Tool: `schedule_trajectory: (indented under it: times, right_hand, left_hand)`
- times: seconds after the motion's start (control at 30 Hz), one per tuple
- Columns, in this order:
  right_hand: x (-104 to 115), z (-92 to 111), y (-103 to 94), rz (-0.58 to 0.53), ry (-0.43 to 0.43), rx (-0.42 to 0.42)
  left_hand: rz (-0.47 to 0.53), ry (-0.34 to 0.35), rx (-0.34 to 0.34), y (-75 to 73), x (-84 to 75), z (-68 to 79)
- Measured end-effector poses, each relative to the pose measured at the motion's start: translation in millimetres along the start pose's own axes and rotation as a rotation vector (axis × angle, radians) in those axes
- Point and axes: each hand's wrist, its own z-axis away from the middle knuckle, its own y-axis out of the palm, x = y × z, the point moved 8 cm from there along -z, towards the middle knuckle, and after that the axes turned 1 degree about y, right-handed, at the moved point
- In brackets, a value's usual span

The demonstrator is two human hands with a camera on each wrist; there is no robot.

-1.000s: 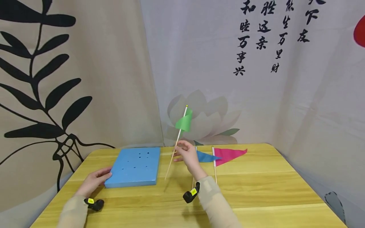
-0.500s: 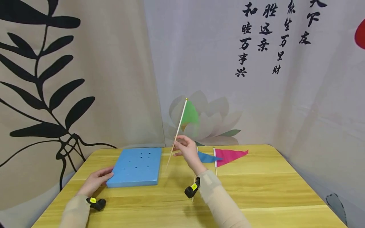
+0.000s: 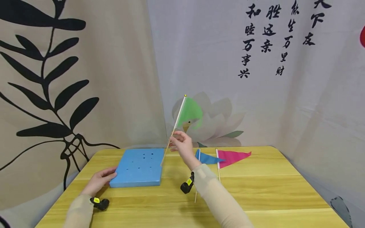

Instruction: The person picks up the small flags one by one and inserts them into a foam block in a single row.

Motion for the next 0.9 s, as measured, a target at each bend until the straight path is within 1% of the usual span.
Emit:
schedule_trajectory:
  times: [0.17,0.4,0.6,0.77,0.9]
  right_hand:
    - [-9.4,-7.8,11.8,-0.03,0.021,-0.001]
    - [-15.4,-11.7,38.4,-0.033,0.015,0.018]
    - [-22.7,-11.2,55.8,-0.016,0.031,-0.005]
    - [-29.9,-15.4,71.8,-0.031,0.026,-0.037]
    - [-35.7,-17.9,82.4,-0.038,0.032,-0.049]
  left_hand:
    - [0.009,0.0,-0.003,1.2,0.5,0.9]
    - [0.007,-0.003,-0.011,-0.8,-2.6,2.4]
    - [-0.001,-0.006,-0.011,1.0,-2.9,2.2]
    - [-0.003,-0.003,-0.014,-1.3,0.2,2.9]
    - [0.0,0.008,-0.016,-0.5,-1.1,2.3]
